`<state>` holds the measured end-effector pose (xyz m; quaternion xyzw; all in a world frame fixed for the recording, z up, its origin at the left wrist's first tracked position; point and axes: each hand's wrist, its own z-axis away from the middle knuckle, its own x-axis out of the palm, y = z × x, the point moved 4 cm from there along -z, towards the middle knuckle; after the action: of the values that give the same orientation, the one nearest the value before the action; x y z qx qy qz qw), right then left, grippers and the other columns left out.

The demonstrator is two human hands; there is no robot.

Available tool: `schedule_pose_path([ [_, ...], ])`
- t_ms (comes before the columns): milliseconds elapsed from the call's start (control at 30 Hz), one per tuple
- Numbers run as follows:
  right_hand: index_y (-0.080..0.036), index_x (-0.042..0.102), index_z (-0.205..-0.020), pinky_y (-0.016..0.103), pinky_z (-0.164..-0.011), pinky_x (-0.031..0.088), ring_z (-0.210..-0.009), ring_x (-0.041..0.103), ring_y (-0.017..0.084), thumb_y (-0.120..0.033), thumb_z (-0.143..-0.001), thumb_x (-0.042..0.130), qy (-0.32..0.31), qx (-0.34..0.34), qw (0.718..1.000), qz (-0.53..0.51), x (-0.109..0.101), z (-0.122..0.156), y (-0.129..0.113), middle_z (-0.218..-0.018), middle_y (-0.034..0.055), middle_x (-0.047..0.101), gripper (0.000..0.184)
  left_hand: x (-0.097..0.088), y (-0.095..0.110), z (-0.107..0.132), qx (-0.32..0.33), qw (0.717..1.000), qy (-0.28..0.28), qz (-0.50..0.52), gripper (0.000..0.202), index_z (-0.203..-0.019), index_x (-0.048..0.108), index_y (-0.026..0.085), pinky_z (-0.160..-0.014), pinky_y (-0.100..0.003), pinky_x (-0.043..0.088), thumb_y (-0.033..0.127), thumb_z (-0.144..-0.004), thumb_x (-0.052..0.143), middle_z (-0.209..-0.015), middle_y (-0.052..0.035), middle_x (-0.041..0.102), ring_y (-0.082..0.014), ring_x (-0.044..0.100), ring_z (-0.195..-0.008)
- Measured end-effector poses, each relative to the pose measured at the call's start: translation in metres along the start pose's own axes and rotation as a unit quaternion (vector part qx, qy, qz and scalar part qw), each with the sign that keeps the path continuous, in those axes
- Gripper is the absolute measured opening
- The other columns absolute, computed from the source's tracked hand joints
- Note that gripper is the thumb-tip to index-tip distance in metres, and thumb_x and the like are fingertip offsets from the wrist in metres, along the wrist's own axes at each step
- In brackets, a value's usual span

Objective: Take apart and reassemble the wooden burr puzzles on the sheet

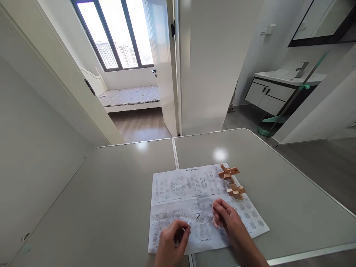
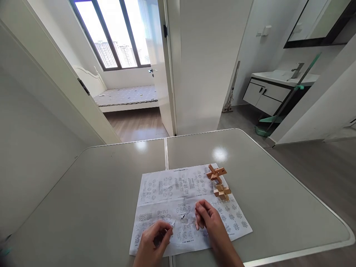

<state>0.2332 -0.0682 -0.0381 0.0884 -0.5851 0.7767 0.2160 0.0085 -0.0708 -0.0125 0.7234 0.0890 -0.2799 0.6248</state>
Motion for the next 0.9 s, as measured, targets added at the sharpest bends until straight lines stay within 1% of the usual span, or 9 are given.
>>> schedule_pose_path([
  [67, -0.020, 0.066, -0.087, 0.022, -0.051, 0.045, -0.051, 0.039, 0.008, -0.053, -0.087, 0.083, 0.001, 0.029, 0.994, -0.108, 0.000, -0.014, -0.006, -0.065, -0.0059, 0.049, 0.037, 0.000, -0.001, 0.000, 0.000, 1.000, -0.001, -0.003, 0.024, -0.088, 0.071, 0.022, -0.060, -0.021, 0.051, 0.041, -0.101, 0.063, -0.072, -0.0009, 0.072, -0.0152, 0.065, -0.062],
  [133, -0.018, 0.070, -0.102, 0.019, -0.045, 0.042, -0.048, 0.034, 0.007, -0.047, -0.091, 0.081, -0.015, 0.048, 0.974, -0.219, 0.000, -0.030, -0.014, -0.066, -0.0075, 0.047, 0.032, 0.000, -0.001, 0.000, 0.002, 1.000, 0.000, -0.004, 0.024, -0.088, 0.070, 0.022, -0.060, -0.022, 0.051, 0.041, -0.101, 0.062, -0.072, -0.0010, 0.072, -0.0153, 0.065, -0.063],
  [200, -0.018, 0.069, -0.110, 0.017, -0.041, 0.041, -0.046, 0.031, 0.006, -0.047, -0.096, 0.076, -0.039, 0.059, 0.947, -0.313, 0.000, -0.045, -0.020, -0.068, -0.0080, 0.047, 0.033, 0.000, 0.000, 0.000, 0.004, 1.000, -0.001, -0.005, 0.025, -0.089, 0.070, 0.022, -0.059, -0.022, 0.051, 0.041, -0.101, 0.061, -0.074, -0.0014, 0.072, -0.0151, 0.064, -0.062],
  [233, -0.019, 0.067, -0.113, 0.017, -0.041, 0.042, -0.046, 0.032, 0.005, -0.047, -0.099, 0.073, -0.048, 0.062, 0.936, -0.344, 0.000, -0.052, -0.023, -0.069, -0.0077, 0.049, 0.032, -0.001, 0.000, 0.000, 0.005, 1.000, -0.002, -0.005, 0.026, -0.089, 0.070, 0.022, -0.058, -0.022, 0.050, 0.042, -0.102, 0.061, -0.074, -0.0015, 0.072, -0.0150, 0.063, -0.062],
  [333, -0.020, 0.064, -0.114, 0.016, -0.041, 0.044, -0.046, 0.036, 0.006, -0.051, -0.104, 0.066, -0.040, 0.047, 0.914, -0.402, -0.003, -0.069, -0.027, -0.072, -0.0068, 0.051, 0.033, -0.001, 0.000, 0.001, 0.004, 1.000, -0.006, -0.005, 0.026, -0.090, 0.070, 0.022, -0.056, -0.021, 0.048, 0.041, -0.102, 0.059, -0.073, -0.0014, 0.072, -0.0143, 0.061, -0.060],
  [467, -0.021, 0.062, -0.113, 0.017, -0.043, 0.046, -0.047, 0.040, 0.006, -0.054, -0.105, 0.061, -0.027, 0.008, 0.898, -0.440, -0.009, -0.079, -0.029, -0.076, -0.0050, 0.053, 0.034, 0.000, -0.005, 0.002, -0.001, 1.000, -0.005, -0.010, 0.025, -0.090, 0.070, 0.021, -0.055, -0.021, 0.046, 0.041, -0.102, 0.060, -0.072, -0.0010, 0.069, -0.0140, 0.059, -0.059],
  [633, -0.021, 0.061, -0.107, 0.017, -0.044, 0.046, -0.048, 0.040, 0.006, -0.048, -0.106, 0.059, -0.016, -0.019, 0.897, -0.441, -0.016, -0.083, -0.029, -0.075, -0.0062, 0.050, 0.028, 0.002, -0.010, 0.002, -0.004, 1.000, -0.008, -0.010, 0.026, -0.091, 0.070, 0.021, -0.057, -0.021, 0.047, 0.042, -0.102, 0.059, -0.073, -0.0013, 0.070, -0.0142, 0.061, -0.061],
  [767, -0.021, 0.060, -0.101, 0.015, -0.043, 0.044, -0.047, 0.038, 0.005, -0.036, -0.099, 0.072, -0.022, -0.025, 0.905, -0.425, -0.017, -0.084, -0.029, -0.072, -0.0085, 0.044, 0.019, 0.002, -0.007, 0.002, -0.003, 1.000, -0.003, -0.010, 0.026, -0.090, 0.070, 0.021, -0.057, -0.021, 0.048, 0.042, -0.102, 0.060, -0.073, -0.0013, 0.071, -0.0145, 0.061, -0.061],
  [900, -0.022, 0.060, -0.097, 0.015, -0.043, 0.041, -0.047, 0.034, 0.005, -0.033, -0.092, 0.080, -0.024, -0.030, 0.918, -0.396, -0.015, -0.084, -0.031, -0.069, -0.0098, 0.040, 0.024, 0.000, -0.003, 0.002, 0.000, 1.000, 0.006, -0.008, 0.024, -0.090, 0.071, 0.022, -0.057, -0.021, 0.049, 0.041, -0.102, 0.061, -0.074, -0.0015, 0.072, -0.0145, 0.062, -0.060],
])
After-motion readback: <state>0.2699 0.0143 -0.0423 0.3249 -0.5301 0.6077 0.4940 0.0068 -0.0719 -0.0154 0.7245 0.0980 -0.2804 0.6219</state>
